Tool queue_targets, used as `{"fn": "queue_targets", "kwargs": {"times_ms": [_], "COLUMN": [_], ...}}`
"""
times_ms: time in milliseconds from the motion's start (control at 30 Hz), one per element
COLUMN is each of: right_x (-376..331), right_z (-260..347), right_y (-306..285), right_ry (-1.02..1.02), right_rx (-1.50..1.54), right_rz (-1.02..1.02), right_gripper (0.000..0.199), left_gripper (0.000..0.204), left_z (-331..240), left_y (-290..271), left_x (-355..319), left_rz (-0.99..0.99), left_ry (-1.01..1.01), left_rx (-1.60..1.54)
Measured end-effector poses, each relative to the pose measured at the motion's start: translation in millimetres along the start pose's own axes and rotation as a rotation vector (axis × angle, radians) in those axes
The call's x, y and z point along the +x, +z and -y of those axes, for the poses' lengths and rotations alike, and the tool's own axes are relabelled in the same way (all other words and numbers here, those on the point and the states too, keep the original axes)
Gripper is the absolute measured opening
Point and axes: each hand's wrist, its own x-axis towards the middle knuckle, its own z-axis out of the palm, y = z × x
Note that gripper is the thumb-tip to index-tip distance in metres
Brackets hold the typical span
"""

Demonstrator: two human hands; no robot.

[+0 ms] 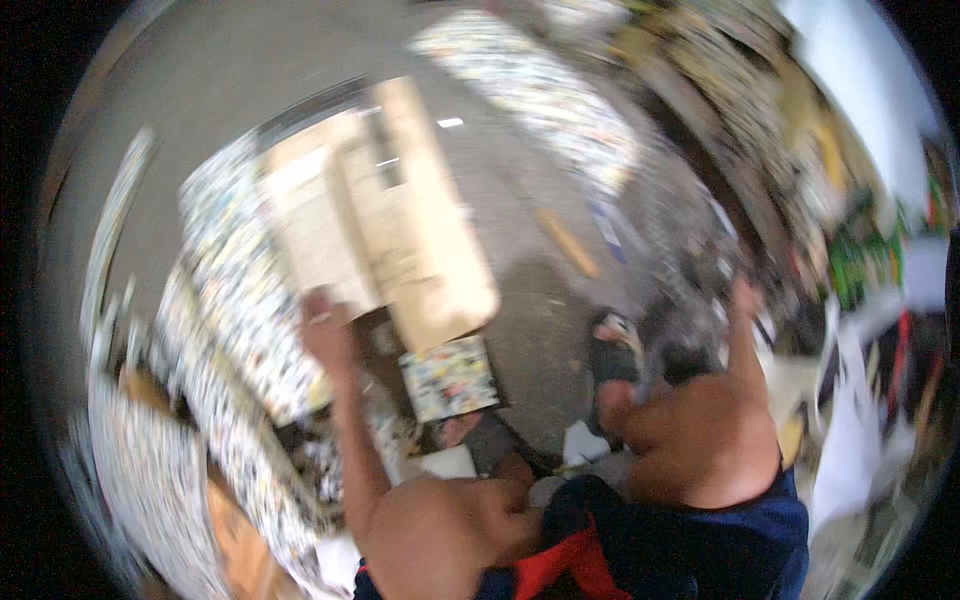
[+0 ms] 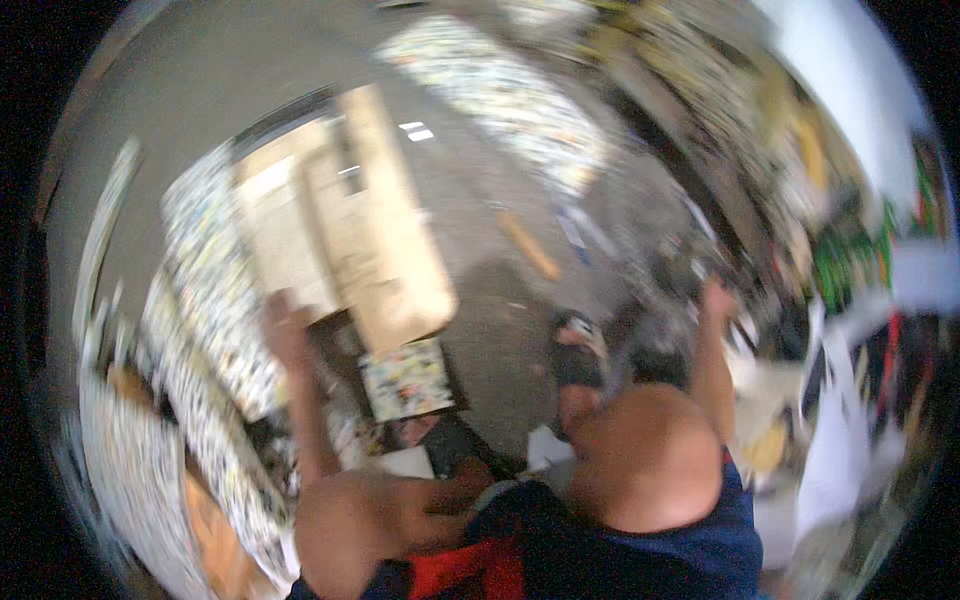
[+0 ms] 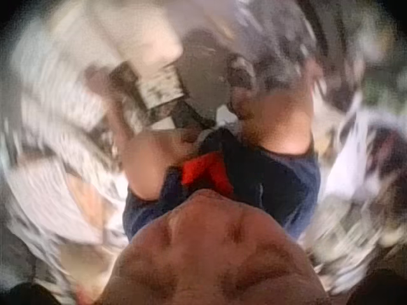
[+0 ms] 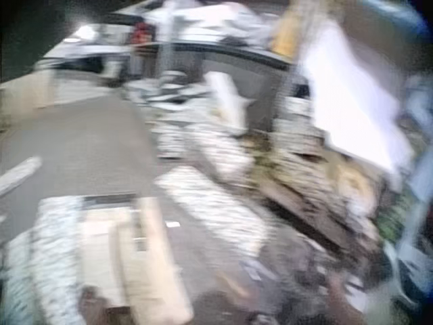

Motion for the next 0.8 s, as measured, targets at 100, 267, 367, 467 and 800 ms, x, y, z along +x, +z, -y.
{"fn": "queue_targets", "kwargs": {"times_ms": [100,267,367,467,800], "right_x": [-27,-140,-230,-312,-449], "right_z": [64,215,295,340,360], "right_y": [-3,48,119,205,419], "right_ry": [-0.333,-0.579,-0.631,-0.827,-0.997], "right_rx": [-0.334,-0.382,-0.315,-0.236,-0.370], "right_rz": [-0.070,0.288,0.518,0.791,1.539], "right_gripper": [0.061,0.049,0.043,0.031,0.035], "left_gripper": [0.036,0.041,0.050,0.044,0.045], "left_z": [-20,-45,-51,-57,-68], "left_y": [-17,-25,-6,13,2], "left_x": [-64,-78,-72,-66,-100], "left_rz": [0.066,0.124,0.153,0.330,0.427], "left_ry": [-0.239,-0.582,-0.843,-0.915,-0.143], "left_rx": [-0.097,-0.381,-0.848,-1.057,0.147]}}
